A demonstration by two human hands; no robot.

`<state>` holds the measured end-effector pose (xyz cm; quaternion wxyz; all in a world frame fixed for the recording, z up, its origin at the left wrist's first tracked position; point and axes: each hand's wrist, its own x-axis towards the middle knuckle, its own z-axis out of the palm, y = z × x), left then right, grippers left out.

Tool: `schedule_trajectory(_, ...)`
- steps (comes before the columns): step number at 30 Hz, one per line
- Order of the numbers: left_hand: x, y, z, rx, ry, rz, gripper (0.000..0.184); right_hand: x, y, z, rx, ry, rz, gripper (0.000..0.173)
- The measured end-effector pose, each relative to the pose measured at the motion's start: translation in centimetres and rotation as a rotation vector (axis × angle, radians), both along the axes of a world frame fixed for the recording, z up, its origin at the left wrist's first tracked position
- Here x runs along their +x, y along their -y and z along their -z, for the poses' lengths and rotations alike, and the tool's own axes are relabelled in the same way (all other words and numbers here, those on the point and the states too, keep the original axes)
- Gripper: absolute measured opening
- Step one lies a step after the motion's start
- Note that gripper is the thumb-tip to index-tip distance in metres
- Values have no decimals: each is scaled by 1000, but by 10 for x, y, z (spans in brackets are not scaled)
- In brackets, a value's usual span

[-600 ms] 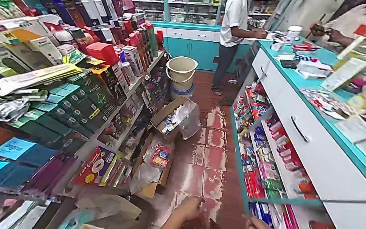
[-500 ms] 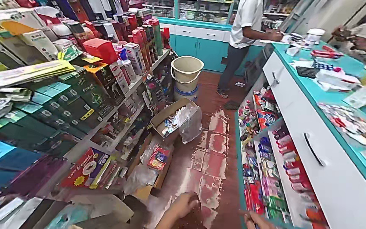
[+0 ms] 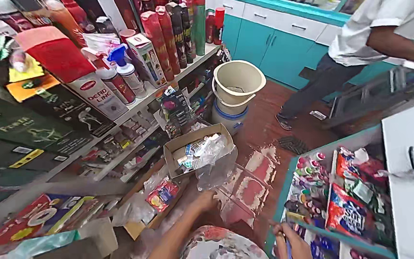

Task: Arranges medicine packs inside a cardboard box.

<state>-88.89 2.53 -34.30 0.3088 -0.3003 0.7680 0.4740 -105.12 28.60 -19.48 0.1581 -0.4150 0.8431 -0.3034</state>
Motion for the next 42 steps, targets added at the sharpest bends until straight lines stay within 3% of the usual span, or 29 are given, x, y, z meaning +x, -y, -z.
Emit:
schedule_trajectory(5, -127, 21, -7, 76, -132, -211, 47, -127, 54, 35, 7, 206, 13, 27)
schedule_trajectory(8, -142, 9, 11, 138, -112, -317, 48, -187, 92, 94, 142, 404, -74, 43)
schedule_trajectory(12, -118, 1, 22, 129, 53, -577, 49, -236, 173, 141, 150, 137, -461, 34)
schedule_trajectory(15, -98, -4, 23, 148, 134, -845, 48, -248, 250, 143, 443, 224, -582, 32)
schedule_trajectory(19, -89, -10, 49, 149, 190, -1099, 45, -236, 355, 191, 786, 222, -756, 35)
schedule_trajectory(23, -107, -10, 89, 259, 255, -1060, 49, -193, 455, 241, 943, 82, -915, 35)
schedule_trajectory(26, -133, -36, 117, 401, 433, -961, 80, -160, 505, 292, 1008, 74, -898, 38)
schedule_trajectory(28, -159, -50, 128, 410, 563, -957, 96, -145, 524, 321, 1138, 94, -824, 62)
schedule_trajectory(30, -178, -50, 129, 454, 603, -982, 97, -139, 523, 351, 1300, 103, -730, 109)
schedule_trajectory(32, -189, -48, 135, 501, 594, -1048, 98, -134, 517, 378, 1417, 77, -739, 129)
schedule_trajectory(33, -193, -50, 139, 495, 579, -1124, 99, -131, 511, 389, 1452, 77, -799, 124)
schedule_trajectory(35, -201, -59, 153, 402, 524, -1356, 105, -123, 500, 398, 1481, 110, -938, 94)
schedule_trajectory(38, -209, -37, 164, 15, 331, -1742, 114, -109, 495, 378, 1442, 37, -1094, 58)
schedule_trajectory(40, -213, -10, 169, -368, 256, -1786, 121, -112, 489, 365, 1378, 77, -1176, 53)
schedule_trajectory(42, -212, 16, 164, -522, 227, -1784, 126, -121, 479, 350, 1317, 171, -1296, 44)
